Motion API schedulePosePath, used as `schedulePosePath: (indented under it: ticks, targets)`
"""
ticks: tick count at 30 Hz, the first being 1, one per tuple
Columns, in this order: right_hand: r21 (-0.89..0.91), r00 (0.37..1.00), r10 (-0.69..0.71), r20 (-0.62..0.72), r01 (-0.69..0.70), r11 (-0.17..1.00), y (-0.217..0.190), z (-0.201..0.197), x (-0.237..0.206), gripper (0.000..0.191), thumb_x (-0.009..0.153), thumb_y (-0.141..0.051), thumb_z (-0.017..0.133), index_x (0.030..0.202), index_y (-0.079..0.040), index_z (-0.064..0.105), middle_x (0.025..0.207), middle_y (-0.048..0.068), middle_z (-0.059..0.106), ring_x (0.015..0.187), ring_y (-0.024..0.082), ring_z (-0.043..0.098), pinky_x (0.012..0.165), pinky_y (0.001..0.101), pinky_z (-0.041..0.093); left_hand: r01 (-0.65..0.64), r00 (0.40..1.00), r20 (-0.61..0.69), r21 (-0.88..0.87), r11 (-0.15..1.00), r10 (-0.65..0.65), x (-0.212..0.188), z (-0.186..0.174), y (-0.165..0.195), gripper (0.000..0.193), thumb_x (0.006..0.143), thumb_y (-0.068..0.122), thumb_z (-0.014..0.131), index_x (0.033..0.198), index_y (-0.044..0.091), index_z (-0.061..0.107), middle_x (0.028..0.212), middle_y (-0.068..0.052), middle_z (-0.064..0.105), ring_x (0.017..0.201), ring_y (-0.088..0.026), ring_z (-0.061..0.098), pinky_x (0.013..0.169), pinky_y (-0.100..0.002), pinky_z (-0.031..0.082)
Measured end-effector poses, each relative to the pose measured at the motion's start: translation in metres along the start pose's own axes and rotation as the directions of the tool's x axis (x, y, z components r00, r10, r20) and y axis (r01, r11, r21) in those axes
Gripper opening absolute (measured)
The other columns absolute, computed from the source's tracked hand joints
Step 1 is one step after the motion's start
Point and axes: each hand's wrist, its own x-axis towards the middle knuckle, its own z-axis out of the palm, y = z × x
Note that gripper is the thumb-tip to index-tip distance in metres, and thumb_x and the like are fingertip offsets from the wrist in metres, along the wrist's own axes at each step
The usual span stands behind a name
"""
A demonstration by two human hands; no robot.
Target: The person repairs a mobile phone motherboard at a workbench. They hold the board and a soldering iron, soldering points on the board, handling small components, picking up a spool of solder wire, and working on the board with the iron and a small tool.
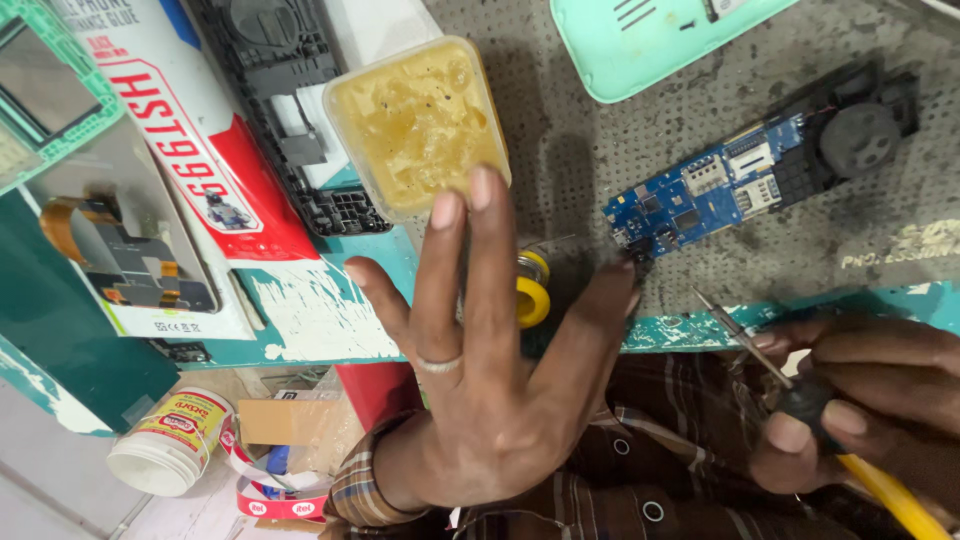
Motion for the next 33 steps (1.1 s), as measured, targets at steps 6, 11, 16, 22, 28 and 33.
schedulePosePath:
  ticks: [6, 11, 16, 22, 28, 33]
  targets:
    - [0.066, 0.684, -0.152, -0.713, 0.282, 0.957, 0.043, 0.075, -0.029, 0.022, 0.096, -0.032, 0.064, 0.099, -0.010, 0.062, 0.087, 0.005, 0.063, 0.080, 0.024, 0.069, 0.079, 0.0464, 0.066, 0.058, 0.994, -0.085, -0.134, 0.989, -0.070, -0.019, -0.015, -0.010, 0.043, 0.088, 0.021, 0.096, 0.117, 0.004, 0.070, 0.129, -0.026, 0.058, 0.118, -0.038, 0.056, 0.105, -0.046, 0.046]
    - [0.155, 0.417, -0.021, -0.909, 0.384, 0.910, 0.094, 0.146, -0.078, 0.039, 0.106, -0.042, 0.068, 0.106, -0.005, 0.056, 0.090, 0.007, 0.057, 0.078, 0.022, 0.060, 0.079, 0.0389, 0.062, 0.140, 0.984, -0.064, -0.301, 0.943, -0.166, -0.030, -0.010, -0.012, 0.046, 0.091, 0.011, 0.088, 0.127, -0.003, 0.063, 0.130, -0.015, 0.064, 0.121, -0.030, 0.059, 0.102, -0.039, 0.047]
    - [-0.066, 0.404, -0.193, -0.894, 0.308, 0.949, 0.101, 0.133, -0.083, 0.039, 0.102, -0.039, 0.062, 0.097, -0.002, 0.051, 0.086, 0.011, 0.055, 0.073, 0.023, 0.058, 0.068, 0.0395, 0.063, 0.138, 0.980, -0.095, -0.318, 0.938, -0.176, -0.038, -0.003, -0.006, 0.038, 0.092, 0.010, 0.086, 0.124, 0.001, 0.069, 0.124, -0.008, 0.072, 0.117, -0.026, 0.062, 0.103, -0.040, 0.047]
    - [-0.093, 0.415, -0.226, -0.881, 0.319, 0.943, 0.006, 0.077, -0.001, 0.037, 0.099, -0.038, 0.060, 0.094, -0.003, 0.051, 0.083, 0.010, 0.059, 0.073, 0.023, 0.063, 0.071, 0.0402, 0.067, -0.121, 0.984, -0.172, -0.408, 0.905, 0.054, -0.054, -0.001, -0.003, 0.039, 0.089, 0.019, 0.093, 0.117, 0.006, 0.070, 0.114, -0.003, 0.073, 0.115, -0.025, 0.066, 0.109, -0.046, 0.048]
    - [-0.234, 0.908, -0.218, -0.357, 0.138, 0.962, -0.021, 0.008, 0.006, 0.012, 0.089, -0.012, 0.065, 0.097, -0.006, 0.059, 0.087, 0.010, 0.069, 0.091, 0.032, 0.076, 0.081, 0.0452, 0.065, -0.161, 0.975, -0.204, -0.395, 0.905, 0.085, -0.057, 0.028, -0.001, 0.043, 0.085, 0.025, 0.099, 0.114, 0.008, 0.072, 0.108, 0.000, 0.073, 0.113, -0.023, 0.067, 0.110, -0.048, 0.047]
    - [-0.398, 0.834, -0.349, -0.428, 0.172, 0.901, -0.002, 0.030, -0.021, 0.032, 0.084, -0.008, 0.081, 0.107, -0.002, 0.060, 0.097, 0.010, 0.068, 0.103, 0.031, 0.073, 0.081, 0.0422, 0.065, -0.175, 0.967, -0.233, -0.338, 0.925, 0.097, -0.048, 0.037, -0.006, 0.036, 0.084, 0.027, 0.099, 0.107, 0.011, 0.076, 0.096, 0.003, 0.074, 0.109, -0.020, 0.068, 0.108, -0.048, 0.042]
